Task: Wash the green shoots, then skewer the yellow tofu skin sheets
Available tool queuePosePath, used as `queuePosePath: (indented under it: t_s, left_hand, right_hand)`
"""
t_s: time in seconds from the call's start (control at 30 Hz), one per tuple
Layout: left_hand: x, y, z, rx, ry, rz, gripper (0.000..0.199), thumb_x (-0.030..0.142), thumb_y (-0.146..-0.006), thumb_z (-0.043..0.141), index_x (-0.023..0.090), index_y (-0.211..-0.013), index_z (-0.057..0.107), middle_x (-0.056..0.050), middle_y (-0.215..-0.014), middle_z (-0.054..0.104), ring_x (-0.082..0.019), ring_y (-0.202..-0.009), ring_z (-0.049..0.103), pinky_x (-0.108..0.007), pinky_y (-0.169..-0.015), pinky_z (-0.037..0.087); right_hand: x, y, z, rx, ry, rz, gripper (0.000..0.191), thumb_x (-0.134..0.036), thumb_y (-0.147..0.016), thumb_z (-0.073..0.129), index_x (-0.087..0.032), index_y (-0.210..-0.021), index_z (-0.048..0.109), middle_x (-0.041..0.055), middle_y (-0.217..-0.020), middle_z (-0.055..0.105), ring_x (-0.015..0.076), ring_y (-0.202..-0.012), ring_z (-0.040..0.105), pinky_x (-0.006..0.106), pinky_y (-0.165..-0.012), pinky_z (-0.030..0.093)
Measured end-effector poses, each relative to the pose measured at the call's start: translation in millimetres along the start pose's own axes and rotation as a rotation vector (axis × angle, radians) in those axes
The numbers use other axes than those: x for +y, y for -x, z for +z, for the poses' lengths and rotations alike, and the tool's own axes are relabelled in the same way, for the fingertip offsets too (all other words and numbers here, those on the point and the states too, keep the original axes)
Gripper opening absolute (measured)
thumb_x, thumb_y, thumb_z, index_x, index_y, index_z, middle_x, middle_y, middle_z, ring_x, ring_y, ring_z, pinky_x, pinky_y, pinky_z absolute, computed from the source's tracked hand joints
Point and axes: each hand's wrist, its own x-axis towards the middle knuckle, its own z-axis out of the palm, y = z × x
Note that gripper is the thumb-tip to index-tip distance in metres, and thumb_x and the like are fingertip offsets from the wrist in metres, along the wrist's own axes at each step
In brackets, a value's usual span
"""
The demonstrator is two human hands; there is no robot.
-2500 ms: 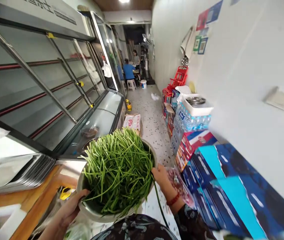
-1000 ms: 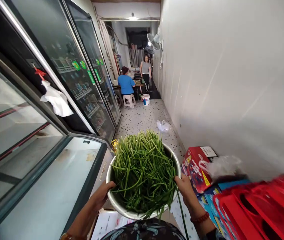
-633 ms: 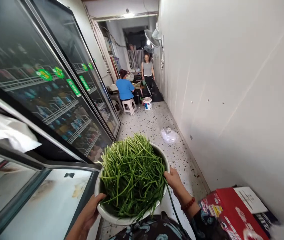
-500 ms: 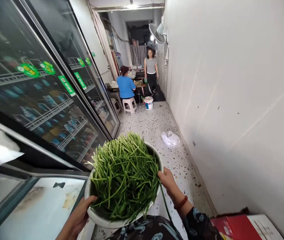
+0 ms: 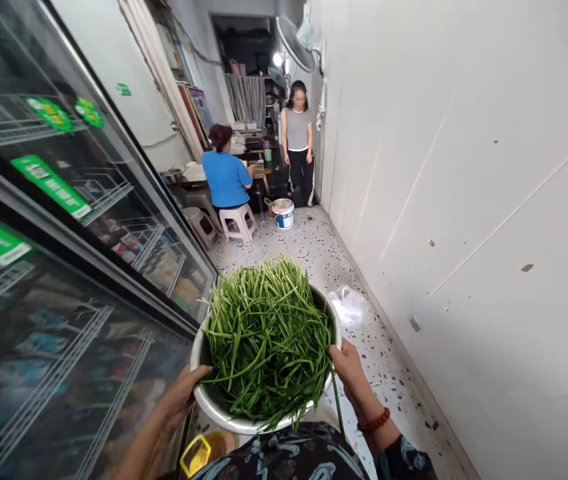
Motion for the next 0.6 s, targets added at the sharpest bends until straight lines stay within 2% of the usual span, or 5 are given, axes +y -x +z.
queuePosePath:
  t_s: [0.13,0.27,0.43,0.53,0.6]
  left_hand:
    - [71,-103,13.1,-0.052,0.016,0.033,0.034,0.023,-0.059,0.075,0.02,-0.09,0.061,-0.002,-0.063,0.065,-0.026,-0.066,0.069,-0.032,-0.061,0.054]
    - [129,-195,14.1,-0.011,0.028,0.025,0.032,0.018,-0.059,0.071,0.019,-0.089,0.06,-0.001,-0.059,0.063,-0.023,-0.059,0.066,-0.03,-0.058,0.052]
    - [207,-298,-12.5,0.054,0.063,0.044,0.038,0.014,-0.06,0.07,0.016,-0.097,0.063,-0.002,-0.061,0.066,-0.023,-0.061,0.068,-0.029,-0.059,0.053]
    - [253,-376,-36.2,0.057,0.066,0.058,0.038,0.014,-0.059,0.07,0.015,-0.097,0.065,-0.003,-0.061,0.067,-0.024,-0.062,0.069,-0.03,-0.059,0.053]
    - [288,-435,-53.1,0.019,0.05,0.065,0.038,0.015,-0.059,0.069,0.016,-0.097,0.066,-0.002,-0.06,0.067,-0.025,-0.063,0.069,-0.03,-0.059,0.053]
  right_hand:
    - [-33,-86,51,0.089,0.019,-0.039,0.019,-0.036,-0.064,0.056,-0.017,-0.064,0.059,-0.0004,-0.059,0.057,0.017,-0.062,0.049,0.027,-0.057,0.038]
    - [-67,-182,115,0.073,0.007,-0.067,0.019,-0.036,-0.065,0.056,-0.017,-0.067,0.06,-0.0002,-0.06,0.059,0.0171,-0.063,0.049,0.027,-0.057,0.038]
    - [-108,-291,216,-0.005,0.023,-0.059,0.019,-0.036,-0.064,0.056,-0.017,-0.066,0.059,-0.0004,-0.059,0.058,0.0171,-0.063,0.05,0.027,-0.057,0.039]
    - [-125,-349,285,-0.019,0.018,-0.034,0.021,-0.038,-0.064,0.057,-0.017,-0.067,0.06,0.0,-0.06,0.059,0.0182,-0.064,0.052,0.027,-0.057,0.04]
    - [-135,-385,333,0.017,0.015,-0.022,0.021,-0.038,-0.063,0.058,-0.018,-0.067,0.06,0.0,-0.06,0.059,0.0178,-0.062,0.052,0.027,-0.056,0.04]
